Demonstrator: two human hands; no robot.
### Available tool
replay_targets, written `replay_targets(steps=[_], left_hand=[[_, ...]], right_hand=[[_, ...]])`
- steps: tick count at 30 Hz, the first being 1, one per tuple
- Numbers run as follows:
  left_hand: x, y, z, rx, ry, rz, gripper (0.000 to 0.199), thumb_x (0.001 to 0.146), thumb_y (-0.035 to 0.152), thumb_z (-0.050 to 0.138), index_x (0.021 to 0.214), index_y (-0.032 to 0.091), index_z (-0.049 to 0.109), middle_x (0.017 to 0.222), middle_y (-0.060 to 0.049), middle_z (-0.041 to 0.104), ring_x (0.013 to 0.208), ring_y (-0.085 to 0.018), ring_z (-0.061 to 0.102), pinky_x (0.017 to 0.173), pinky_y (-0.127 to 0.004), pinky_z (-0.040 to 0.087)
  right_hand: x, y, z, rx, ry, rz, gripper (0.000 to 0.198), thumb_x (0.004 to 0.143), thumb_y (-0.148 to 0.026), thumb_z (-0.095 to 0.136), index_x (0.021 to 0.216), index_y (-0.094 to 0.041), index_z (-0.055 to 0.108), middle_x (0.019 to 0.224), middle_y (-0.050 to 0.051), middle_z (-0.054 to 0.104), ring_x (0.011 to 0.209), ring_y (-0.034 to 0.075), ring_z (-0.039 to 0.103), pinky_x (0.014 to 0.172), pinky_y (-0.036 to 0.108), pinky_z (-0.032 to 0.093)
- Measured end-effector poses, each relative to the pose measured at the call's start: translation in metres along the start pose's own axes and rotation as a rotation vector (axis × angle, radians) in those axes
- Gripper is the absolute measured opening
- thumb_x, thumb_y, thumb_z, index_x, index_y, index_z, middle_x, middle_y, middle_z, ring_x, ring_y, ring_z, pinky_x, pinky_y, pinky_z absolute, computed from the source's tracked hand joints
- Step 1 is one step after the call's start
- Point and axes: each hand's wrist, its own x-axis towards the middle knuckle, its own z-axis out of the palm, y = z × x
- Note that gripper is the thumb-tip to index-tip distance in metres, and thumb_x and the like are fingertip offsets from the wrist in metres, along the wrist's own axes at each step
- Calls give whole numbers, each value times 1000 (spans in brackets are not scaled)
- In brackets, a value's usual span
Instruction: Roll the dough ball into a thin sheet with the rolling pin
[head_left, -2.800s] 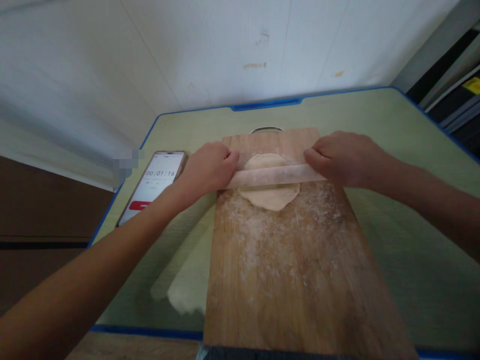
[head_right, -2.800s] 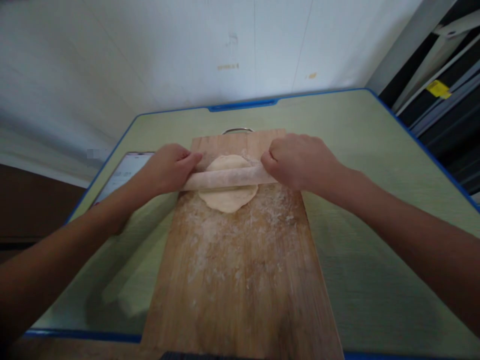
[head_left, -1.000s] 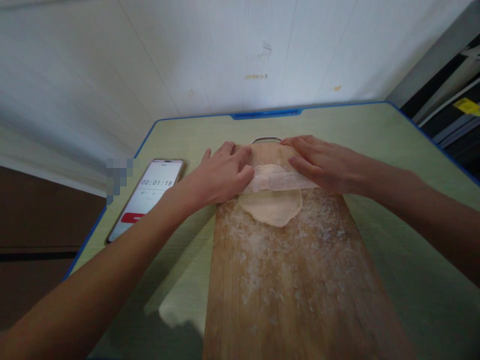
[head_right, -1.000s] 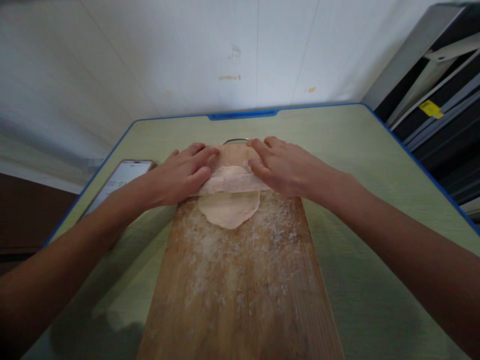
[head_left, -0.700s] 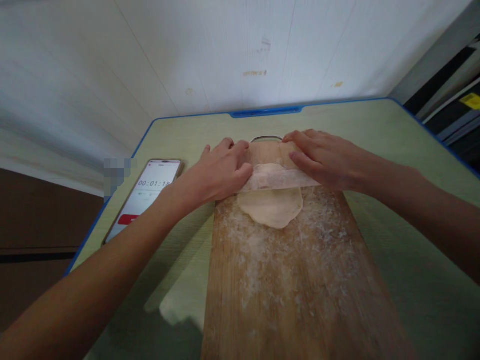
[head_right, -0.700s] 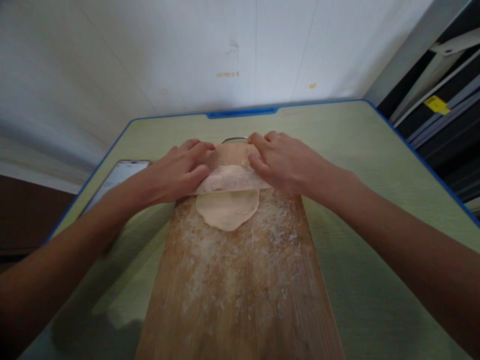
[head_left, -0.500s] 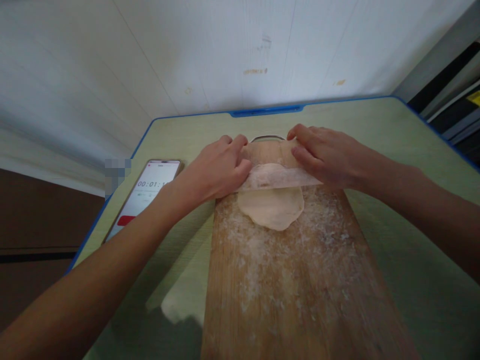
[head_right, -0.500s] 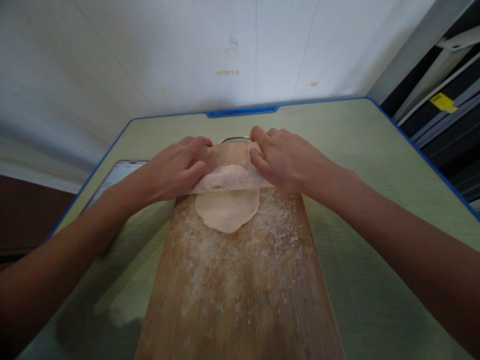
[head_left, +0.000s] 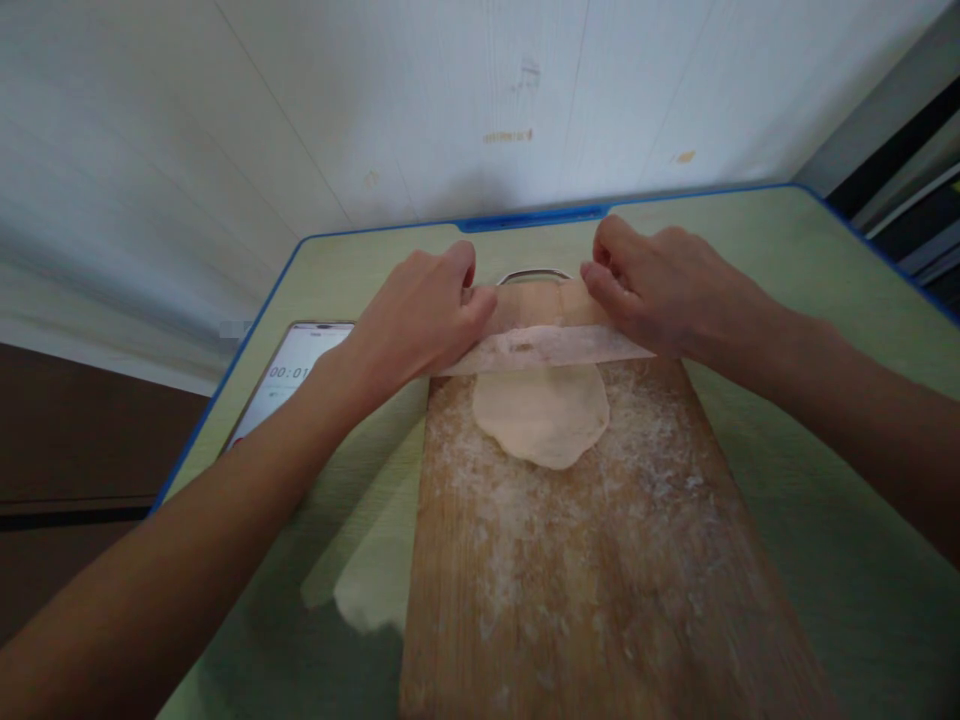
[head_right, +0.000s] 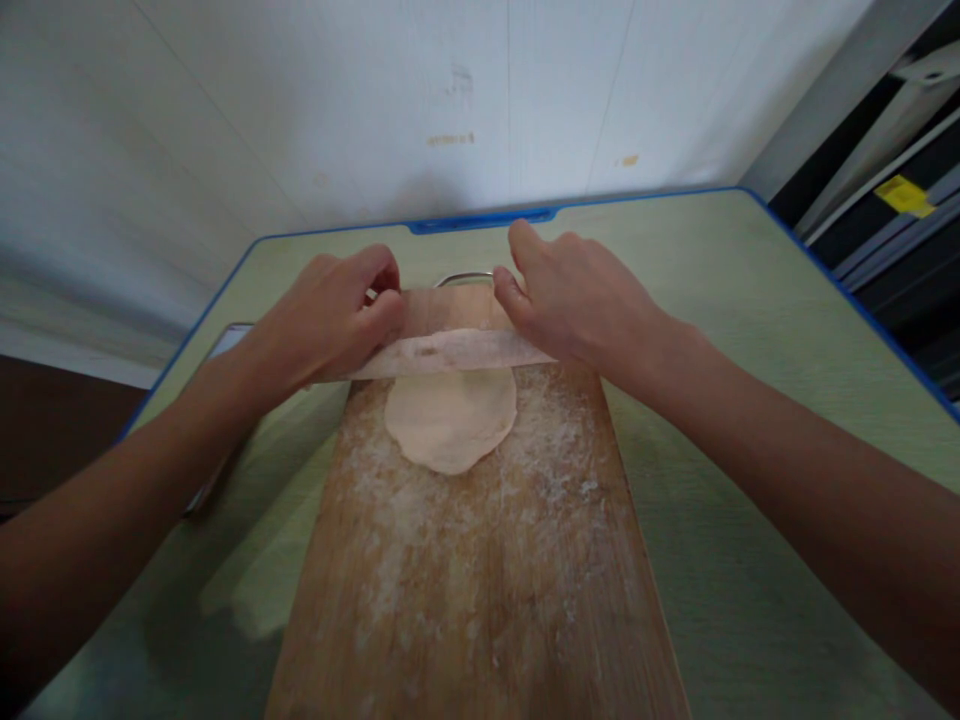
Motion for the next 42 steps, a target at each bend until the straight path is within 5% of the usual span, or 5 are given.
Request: replay_targets(steps=[12, 24, 30, 36, 42], left_hand=[[15, -8, 6, -86, 118, -9, 28, 84, 24, 37, 81, 18, 63, 87, -9, 69, 85, -23, 62, 74, -35, 43], [-34, 10, 10, 11, 76, 30, 32, 89, 24, 31, 98, 14, 61, 91, -12, 70, 80, -24, 64, 67, -35, 46], [-70, 23, 10, 81, 25, 85, 38, 93, 26, 23, 99, 14, 59, 97, -13, 69, 84, -27, 66, 71, -38, 49], [-70, 20, 12, -15, 13, 130, 42, 95, 25, 21, 111, 12, 58, 113, -14, 66, 103, -27, 63, 87, -39, 49], [-64, 17, 14, 5, 22, 100, 39, 95, 27, 23, 103, 14, 59, 107, -12, 68, 95, -25, 65, 82, -37, 50]], right_hand=[[14, 4, -1, 6, 23, -17, 45, 95, -31, 27, 85, -12, 66, 86, 17, 70, 83, 28, 65, 70, 39, 43], [-34, -10, -1, -3, -16, 44, 44, 96, -40, 22, 97, -19, 60, 85, 12, 71, 67, 25, 63, 49, 33, 28], [-72, -25, -3, -42, 39, -22, 45, 97, -36, 20, 94, -19, 62, 87, 12, 72, 73, 25, 65, 58, 34, 37], [-76, -17, 0, 27, 45, -87, 52, 97, -39, 18, 105, -17, 63, 100, 14, 72, 89, 30, 66, 68, 38, 43], [-67, -17, 2, -17, 33, -44, 54, 97, -41, 18, 111, -16, 63, 99, 14, 72, 85, 29, 67, 62, 37, 44]])
